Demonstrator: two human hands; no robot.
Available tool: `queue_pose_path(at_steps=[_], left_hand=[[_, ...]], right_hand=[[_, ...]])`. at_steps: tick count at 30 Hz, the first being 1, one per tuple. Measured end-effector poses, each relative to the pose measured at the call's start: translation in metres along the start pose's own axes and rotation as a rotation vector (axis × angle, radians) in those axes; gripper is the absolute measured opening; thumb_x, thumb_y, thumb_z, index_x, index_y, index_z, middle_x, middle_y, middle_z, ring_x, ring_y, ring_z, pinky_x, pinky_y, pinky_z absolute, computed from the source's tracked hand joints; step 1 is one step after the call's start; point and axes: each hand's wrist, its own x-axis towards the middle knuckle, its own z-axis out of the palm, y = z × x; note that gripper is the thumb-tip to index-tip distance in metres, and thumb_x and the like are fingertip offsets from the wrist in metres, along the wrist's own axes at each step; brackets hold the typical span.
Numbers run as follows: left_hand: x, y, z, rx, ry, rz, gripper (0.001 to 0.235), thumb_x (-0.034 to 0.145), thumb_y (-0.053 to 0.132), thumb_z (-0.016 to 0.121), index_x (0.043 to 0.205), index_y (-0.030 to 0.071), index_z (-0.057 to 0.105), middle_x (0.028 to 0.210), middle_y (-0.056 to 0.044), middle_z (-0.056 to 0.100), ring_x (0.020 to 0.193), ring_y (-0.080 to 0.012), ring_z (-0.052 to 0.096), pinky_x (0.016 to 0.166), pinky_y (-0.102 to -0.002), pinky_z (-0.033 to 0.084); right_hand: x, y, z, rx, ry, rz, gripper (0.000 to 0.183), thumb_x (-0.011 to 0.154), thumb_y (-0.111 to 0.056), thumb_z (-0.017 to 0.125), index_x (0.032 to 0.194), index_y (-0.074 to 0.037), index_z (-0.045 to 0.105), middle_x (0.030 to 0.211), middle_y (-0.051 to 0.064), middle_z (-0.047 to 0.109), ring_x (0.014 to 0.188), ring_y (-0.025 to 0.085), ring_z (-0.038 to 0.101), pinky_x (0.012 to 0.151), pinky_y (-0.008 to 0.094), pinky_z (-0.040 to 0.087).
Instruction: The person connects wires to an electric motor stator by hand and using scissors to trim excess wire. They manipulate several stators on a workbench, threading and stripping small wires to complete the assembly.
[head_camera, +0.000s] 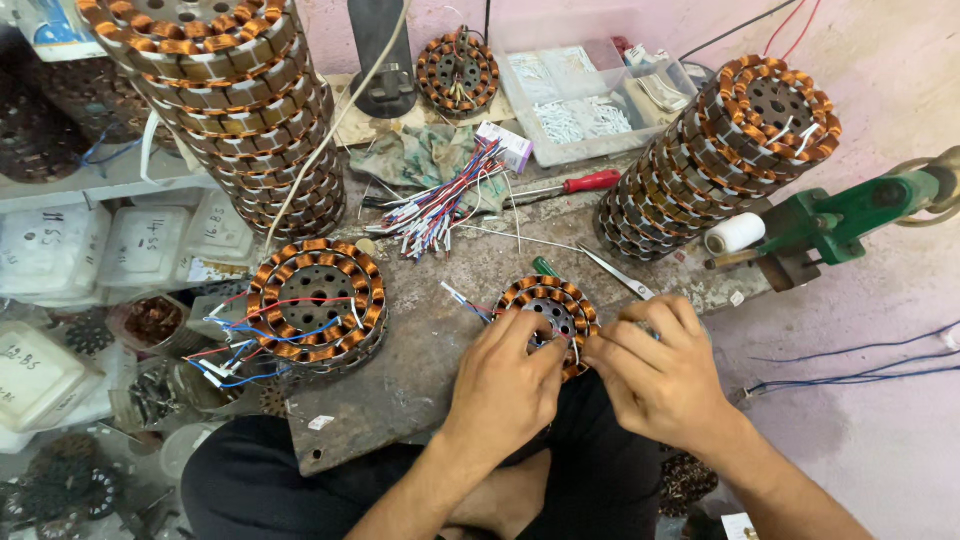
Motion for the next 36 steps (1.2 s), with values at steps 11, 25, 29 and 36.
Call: queue_pose_path(at_steps=[11,25,29,36], left_hand=[[0.005,0.0,0.0,-0.035,-0.08,-0.039,0.014,0.084,0.007,0.072,0.098,0.005,0.076,0.098,-0.009,0.064,0.095,-0.03,0.06,0.083,-0.041,0.05],[0.006,0.0,0.009,-0.01,-0.081,-0.094,0.015,0.077,0.011,0.076,0.092,0.008,0.075,0.098,-0.005,0.065,0.099,-0.0285,0.058,0.086,-0.042,0.044],[0.007,-0.002,0.008,0.039,-0.082,-0.065,0.015,0.077,0.015,0.077,0.091,0.01,0.076,0.107,-0.005,0.062,0.107,-0.0294,0.053,0.091,-0.044,0.041],[0.003,-0.008,0.008,0.036,-0.075,-0.045,0.018,0.077,0.019,0.076,0.093,0.012,0.077,0.107,-0.003,0.063,0.107,-0.0271,0.052,0.091,-0.043,0.038]], right_hand=[[-0.013,0.002,0.023,0.442,0.068,0.351,0.015,0.079,0.003,0.074,0.091,-0.002,0.066,0.086,0.011,0.068,0.078,0.029,0.067,0.071,0.036,0.054],[-0.027,0.003,0.031,0.593,0.038,0.622,0.009,0.086,0.001,0.069,0.095,0.0,0.07,0.082,0.009,0.075,0.073,0.018,0.076,0.066,0.029,0.058],[-0.026,0.003,0.035,0.63,0.057,0.687,0.011,0.086,0.001,0.068,0.097,-0.001,0.07,0.08,0.007,0.077,0.072,0.014,0.077,0.065,0.028,0.059],[-0.014,-0.001,0.034,0.281,0.174,0.403,0.015,0.08,0.001,0.074,0.093,-0.001,0.068,0.082,0.01,0.068,0.072,0.026,0.065,0.064,0.035,0.051]])
